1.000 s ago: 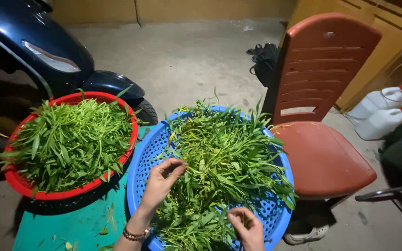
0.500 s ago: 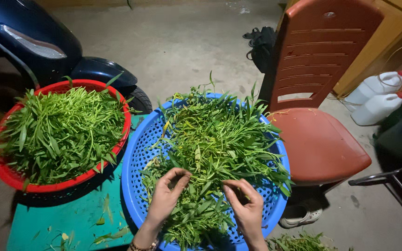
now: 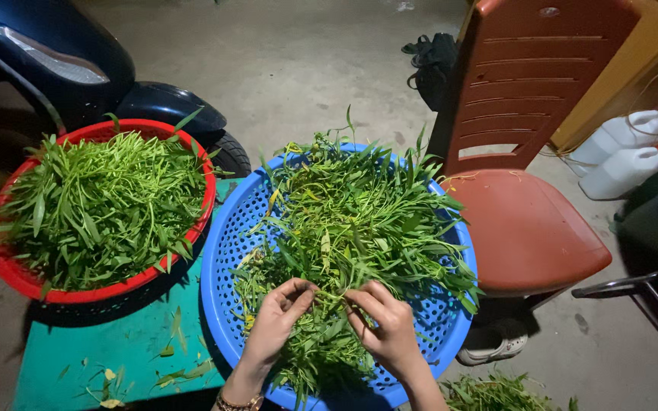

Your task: The person sits at a low table and picks leafy green vegetables, plucking leaves from stems by hand. They place the picked greens into a red basket and discard unwanted pieces, working through a pile of vegetables in a blue perforated basket.

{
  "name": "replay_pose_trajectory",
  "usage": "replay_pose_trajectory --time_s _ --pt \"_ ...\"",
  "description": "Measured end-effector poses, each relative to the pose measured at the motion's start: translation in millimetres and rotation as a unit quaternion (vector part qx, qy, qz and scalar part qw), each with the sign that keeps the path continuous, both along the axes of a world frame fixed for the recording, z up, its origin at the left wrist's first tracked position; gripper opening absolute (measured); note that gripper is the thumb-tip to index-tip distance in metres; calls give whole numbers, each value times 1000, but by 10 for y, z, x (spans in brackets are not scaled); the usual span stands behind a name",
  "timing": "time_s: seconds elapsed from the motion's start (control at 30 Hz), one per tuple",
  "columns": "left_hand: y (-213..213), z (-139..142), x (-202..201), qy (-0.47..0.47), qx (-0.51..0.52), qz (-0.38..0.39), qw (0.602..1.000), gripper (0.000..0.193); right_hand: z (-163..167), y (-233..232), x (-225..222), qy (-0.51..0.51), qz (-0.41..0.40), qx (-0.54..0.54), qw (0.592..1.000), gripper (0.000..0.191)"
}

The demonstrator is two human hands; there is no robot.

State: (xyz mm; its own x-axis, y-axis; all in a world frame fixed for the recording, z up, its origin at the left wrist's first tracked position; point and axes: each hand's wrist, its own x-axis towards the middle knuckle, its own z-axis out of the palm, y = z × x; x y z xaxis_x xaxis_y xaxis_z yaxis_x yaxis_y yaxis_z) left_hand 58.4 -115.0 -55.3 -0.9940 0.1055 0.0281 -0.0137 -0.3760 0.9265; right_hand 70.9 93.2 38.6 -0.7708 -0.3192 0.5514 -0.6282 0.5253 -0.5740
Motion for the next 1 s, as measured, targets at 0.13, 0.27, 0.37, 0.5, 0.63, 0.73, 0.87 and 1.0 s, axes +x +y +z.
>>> replay_pose_trajectory --time_s 0.13,0.27,0.37,0.5,0.63,0.73,0.87,1.0 --pt "76 -17 64 -18 -4 -27 999 17 -128 4 -12 -54 -39 -157 985 13" --pt "102 -29 75 -15 1 -3 1000 18 -102 250 -109 -178 -98 -390 898 6" --pt "86 -26 42 -25 7 43 999 17 -66 430 -89 -151 -69 -419 893 8" --pt "207 -18 63 -11 0 79 997 13 -197 292 20 -283 -42 -450 846 12" --pt "354 5 105 33 -87 113 989 12 -349 9 118 -165 -43 -185 968 15" --pt "360 0 142 64 -115 118 984 12 -383 -88 133 -68 -55 -60 994 30" --pt "326 -73 164 29 -58 88 994 15 -445 -131 117 57 -63 40 996 41" --pt "340 -171 171 -3 3 54 999 19 -601 -120 143 117 -66 40 990 32"
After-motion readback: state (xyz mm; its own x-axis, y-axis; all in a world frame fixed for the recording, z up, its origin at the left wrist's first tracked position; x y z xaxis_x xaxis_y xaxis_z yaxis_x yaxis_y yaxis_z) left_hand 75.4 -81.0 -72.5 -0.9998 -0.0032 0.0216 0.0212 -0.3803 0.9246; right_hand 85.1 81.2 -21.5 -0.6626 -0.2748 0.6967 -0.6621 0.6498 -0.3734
